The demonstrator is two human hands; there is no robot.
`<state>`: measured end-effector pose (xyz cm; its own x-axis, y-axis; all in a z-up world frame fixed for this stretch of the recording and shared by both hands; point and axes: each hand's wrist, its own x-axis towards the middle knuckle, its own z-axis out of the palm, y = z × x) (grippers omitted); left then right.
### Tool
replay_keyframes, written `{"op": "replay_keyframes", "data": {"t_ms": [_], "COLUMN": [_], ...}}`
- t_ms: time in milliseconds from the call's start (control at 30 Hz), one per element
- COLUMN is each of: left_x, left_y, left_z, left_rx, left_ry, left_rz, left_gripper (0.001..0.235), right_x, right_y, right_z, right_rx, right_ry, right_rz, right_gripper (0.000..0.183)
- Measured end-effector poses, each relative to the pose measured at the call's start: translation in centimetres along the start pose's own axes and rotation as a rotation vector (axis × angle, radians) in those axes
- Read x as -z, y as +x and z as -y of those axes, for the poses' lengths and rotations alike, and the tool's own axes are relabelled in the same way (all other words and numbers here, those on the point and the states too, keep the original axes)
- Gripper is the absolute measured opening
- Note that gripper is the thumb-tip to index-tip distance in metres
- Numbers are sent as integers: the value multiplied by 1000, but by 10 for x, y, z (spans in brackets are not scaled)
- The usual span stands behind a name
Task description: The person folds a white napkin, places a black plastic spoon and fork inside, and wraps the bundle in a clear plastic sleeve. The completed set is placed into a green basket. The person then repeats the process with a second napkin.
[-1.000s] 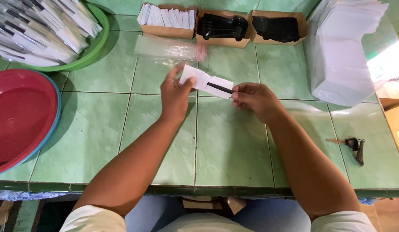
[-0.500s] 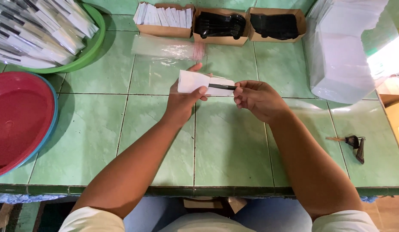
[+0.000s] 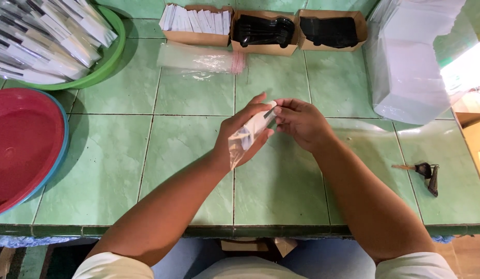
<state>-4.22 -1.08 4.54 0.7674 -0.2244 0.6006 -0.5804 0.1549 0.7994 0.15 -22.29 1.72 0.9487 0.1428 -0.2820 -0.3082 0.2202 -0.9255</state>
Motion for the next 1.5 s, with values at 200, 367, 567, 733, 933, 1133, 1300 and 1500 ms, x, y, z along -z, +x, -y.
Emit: {"op": "replay_keyframes", "data": {"t_ms": [200, 367, 567, 733, 933, 1133, 1300, 1500], "left_x": [-1, -1, -5, 9, 36, 49, 44, 45], "left_y": [-4, 3, -1, 6, 9, 14, 29, 21], "left_z": [13, 2, 25, 43, 74, 88, 76, 112], "left_rx": [144, 230, 295, 586, 579, 670, 960, 910], "left_ry": [36, 146, -96, -613, -1067, -974, -768, -944], "left_rz": [-71, -56, -142, -215, -37, -265, -497, -458], "left_gripper": [46, 34, 56, 87, 39, 45, 52, 30], "right_x": [-10, -15, 1, 8, -3, 15, -44, -133], "right_y": [-12, -19, -4, -2, -12, 14, 36, 142], "right_z": [14, 16, -3, 2, 16, 22, 70, 103], "right_rx": [-60, -122, -7, 319, 684, 921, 1126, 450], "right_ry": [68, 59, 156, 257, -80, -409, -981, -1508], "right_rz": [33, 82, 100, 85, 140, -38, -228, -152], "right_gripper": [34, 33, 23, 13, 13, 24, 21, 31]}}
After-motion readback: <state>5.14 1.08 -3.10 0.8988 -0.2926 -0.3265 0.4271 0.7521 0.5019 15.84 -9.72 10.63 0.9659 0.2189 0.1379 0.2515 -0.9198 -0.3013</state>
